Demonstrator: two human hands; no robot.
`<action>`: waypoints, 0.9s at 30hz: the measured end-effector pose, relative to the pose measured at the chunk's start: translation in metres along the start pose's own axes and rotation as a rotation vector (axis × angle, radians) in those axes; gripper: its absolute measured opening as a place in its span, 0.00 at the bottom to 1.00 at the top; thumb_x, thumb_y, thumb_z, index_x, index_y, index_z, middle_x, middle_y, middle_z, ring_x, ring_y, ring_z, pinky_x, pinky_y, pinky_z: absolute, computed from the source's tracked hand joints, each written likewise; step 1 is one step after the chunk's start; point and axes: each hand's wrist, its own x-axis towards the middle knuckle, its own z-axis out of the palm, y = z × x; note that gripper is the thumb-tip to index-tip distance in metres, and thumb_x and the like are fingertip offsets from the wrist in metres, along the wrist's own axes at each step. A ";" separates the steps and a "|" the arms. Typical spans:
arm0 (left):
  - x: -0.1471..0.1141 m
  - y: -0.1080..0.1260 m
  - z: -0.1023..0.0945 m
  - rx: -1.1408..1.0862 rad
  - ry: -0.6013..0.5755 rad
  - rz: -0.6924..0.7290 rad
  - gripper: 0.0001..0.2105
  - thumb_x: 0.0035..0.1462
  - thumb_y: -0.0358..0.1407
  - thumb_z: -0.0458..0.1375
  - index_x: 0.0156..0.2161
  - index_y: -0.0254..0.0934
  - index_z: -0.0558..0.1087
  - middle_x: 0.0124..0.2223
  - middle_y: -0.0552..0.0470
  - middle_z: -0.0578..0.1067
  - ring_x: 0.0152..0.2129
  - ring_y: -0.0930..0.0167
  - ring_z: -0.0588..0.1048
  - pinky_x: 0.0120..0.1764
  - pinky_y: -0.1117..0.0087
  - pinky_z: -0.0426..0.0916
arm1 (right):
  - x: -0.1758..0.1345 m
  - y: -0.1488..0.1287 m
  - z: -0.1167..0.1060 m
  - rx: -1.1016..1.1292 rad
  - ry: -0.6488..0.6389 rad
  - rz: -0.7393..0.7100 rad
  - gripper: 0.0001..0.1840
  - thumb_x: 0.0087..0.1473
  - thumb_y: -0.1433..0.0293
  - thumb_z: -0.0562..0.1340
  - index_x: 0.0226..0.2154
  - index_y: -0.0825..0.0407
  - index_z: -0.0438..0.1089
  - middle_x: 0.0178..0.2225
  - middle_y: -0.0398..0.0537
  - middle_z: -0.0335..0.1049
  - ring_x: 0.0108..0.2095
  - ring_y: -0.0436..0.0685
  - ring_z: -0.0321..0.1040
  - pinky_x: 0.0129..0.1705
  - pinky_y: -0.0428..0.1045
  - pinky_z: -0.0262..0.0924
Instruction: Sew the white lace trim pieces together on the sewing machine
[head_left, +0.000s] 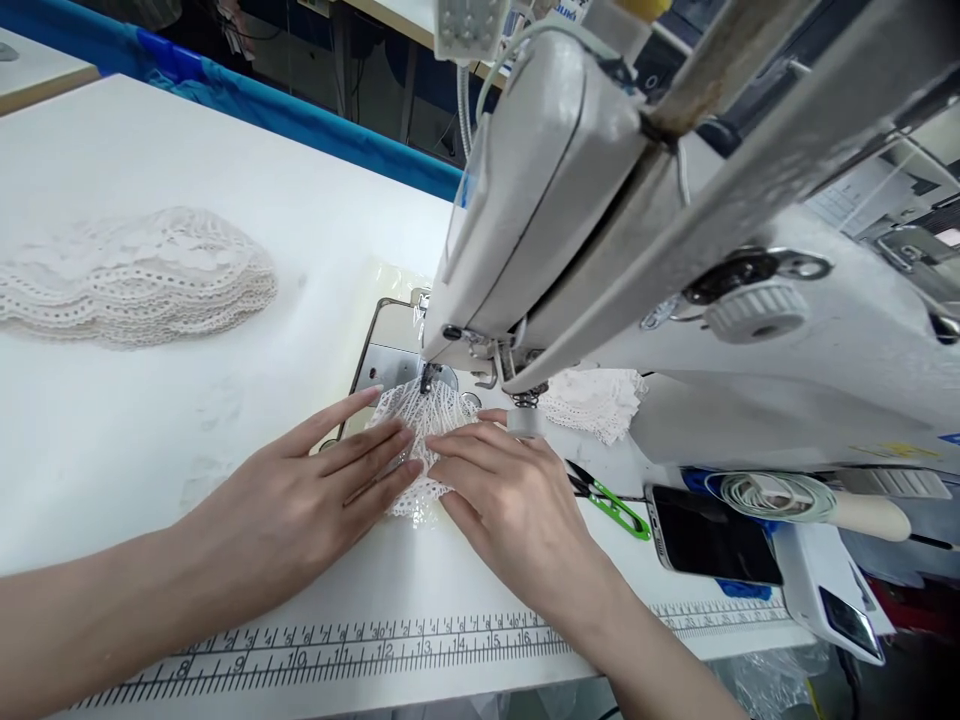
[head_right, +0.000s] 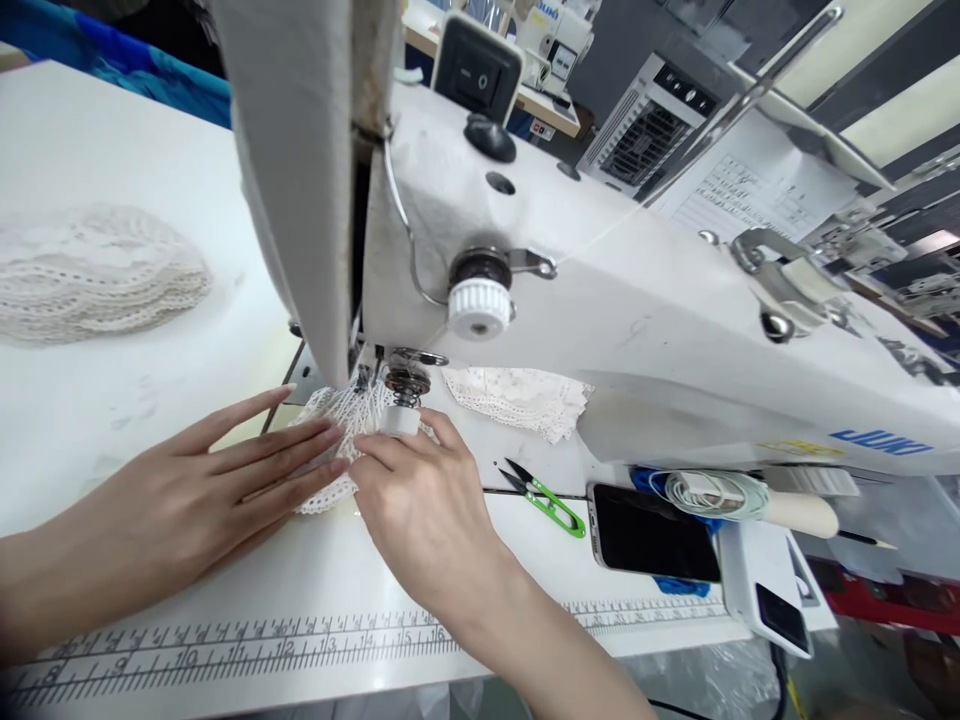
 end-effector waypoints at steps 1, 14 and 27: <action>0.000 0.000 0.000 0.001 -0.001 0.004 0.19 0.76 0.31 0.45 0.63 0.38 0.71 0.59 0.48 0.80 0.61 0.67 0.75 0.76 0.52 0.49 | 0.000 0.000 0.000 -0.003 0.001 0.000 0.10 0.62 0.80 0.64 0.33 0.53 0.79 0.46 0.44 0.84 0.42 0.57 0.80 0.62 0.56 0.63; 0.017 -0.012 -0.005 -0.003 -0.006 -0.005 0.18 0.76 0.34 0.46 0.56 0.37 0.78 0.55 0.48 0.82 0.55 0.68 0.80 0.76 0.56 0.44 | 0.004 0.003 0.012 -0.047 0.080 0.000 0.14 0.63 0.82 0.61 0.34 0.51 0.79 0.46 0.45 0.84 0.43 0.56 0.80 0.62 0.56 0.64; 0.022 -0.029 0.009 0.048 0.005 -0.046 0.18 0.76 0.34 0.46 0.57 0.40 0.78 0.56 0.49 0.82 0.56 0.67 0.79 0.76 0.51 0.44 | 0.010 0.017 0.030 -0.180 0.123 0.021 0.18 0.63 0.83 0.58 0.43 0.52 0.81 0.41 0.49 0.85 0.44 0.57 0.79 0.57 0.54 0.68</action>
